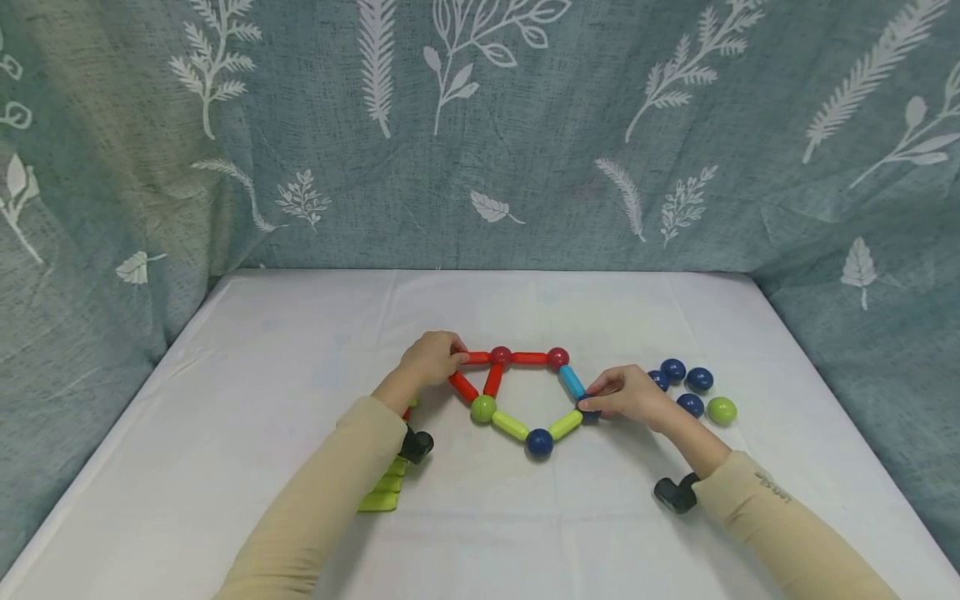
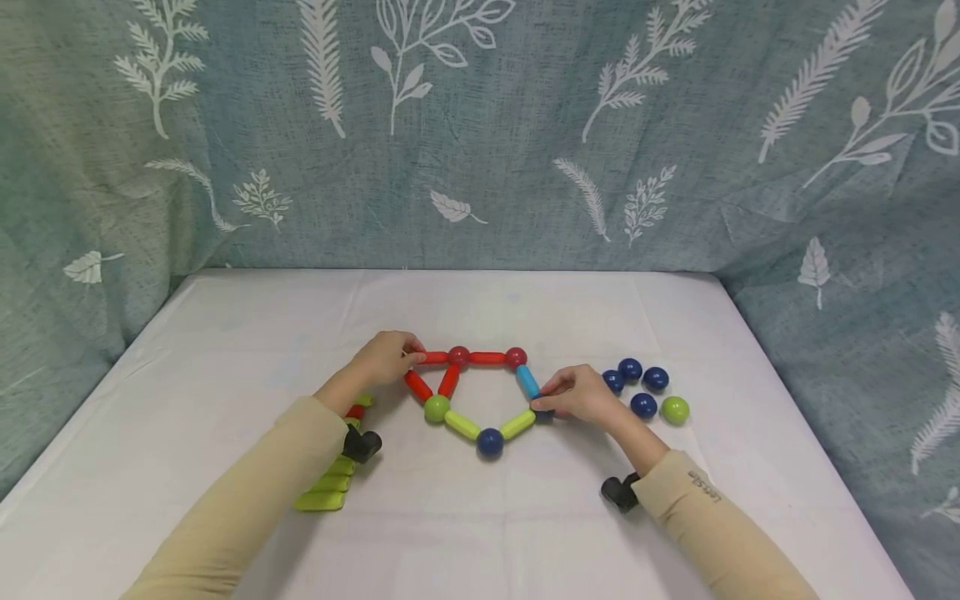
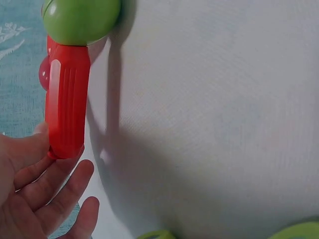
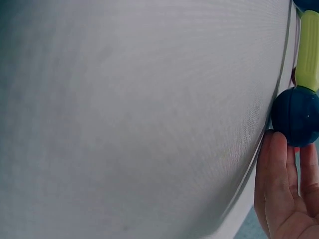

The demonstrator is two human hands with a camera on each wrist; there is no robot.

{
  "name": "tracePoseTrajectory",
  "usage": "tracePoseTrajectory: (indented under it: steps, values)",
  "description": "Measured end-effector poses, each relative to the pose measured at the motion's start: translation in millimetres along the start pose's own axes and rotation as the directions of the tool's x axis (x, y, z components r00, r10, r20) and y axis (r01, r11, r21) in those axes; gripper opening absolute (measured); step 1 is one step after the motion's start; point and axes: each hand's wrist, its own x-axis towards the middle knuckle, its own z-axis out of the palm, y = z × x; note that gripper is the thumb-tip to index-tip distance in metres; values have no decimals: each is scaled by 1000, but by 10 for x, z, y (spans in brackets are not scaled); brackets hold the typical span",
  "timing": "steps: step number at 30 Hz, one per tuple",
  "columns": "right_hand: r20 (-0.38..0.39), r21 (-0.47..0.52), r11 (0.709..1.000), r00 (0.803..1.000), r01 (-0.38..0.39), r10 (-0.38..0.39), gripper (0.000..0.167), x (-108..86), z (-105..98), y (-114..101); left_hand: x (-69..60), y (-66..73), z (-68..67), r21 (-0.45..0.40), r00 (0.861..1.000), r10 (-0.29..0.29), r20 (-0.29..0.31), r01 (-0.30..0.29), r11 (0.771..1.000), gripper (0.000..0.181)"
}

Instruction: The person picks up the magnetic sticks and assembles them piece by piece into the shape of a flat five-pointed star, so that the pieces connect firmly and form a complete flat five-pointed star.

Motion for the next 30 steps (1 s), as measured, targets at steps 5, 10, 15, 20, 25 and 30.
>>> tracePoseTrajectory:
  steps: [5, 10, 15, 20, 25, 30]
  values:
    - [3, 2, 1000, 1000, 5, -5, 30, 7, 5, 5, 2, -32, 34, 13, 1000, 9, 4, -10, 1000, 22]
    - [6, 8, 1000, 1000, 2, -2, 30, 13, 5, 3, -23, -27, 52, 29, 1000, 20, -22, -20, 999, 23]
    - [3, 5, 1000, 1000, -6, 6, 29, 15, 3, -2, -125, 30, 66, 77, 984, 156, -91, -149, 986, 24]
    - [0, -1, 1000, 1000, -4, 4, 29, 19, 3, 4, -305, 132, 127, 98, 948, 300, -107, -290, 952, 16]
    - [0, -3, 1000, 1000, -7, 7, 29, 25, -4, 14, -472, 229, 213, -2, 954, 289, -76, -290, 957, 16]
    - [9, -7, 1000, 1000, -13, 13, 28, 26, -7, 8, -530, 272, 304, -6, 959, 260, -114, -262, 965, 19]
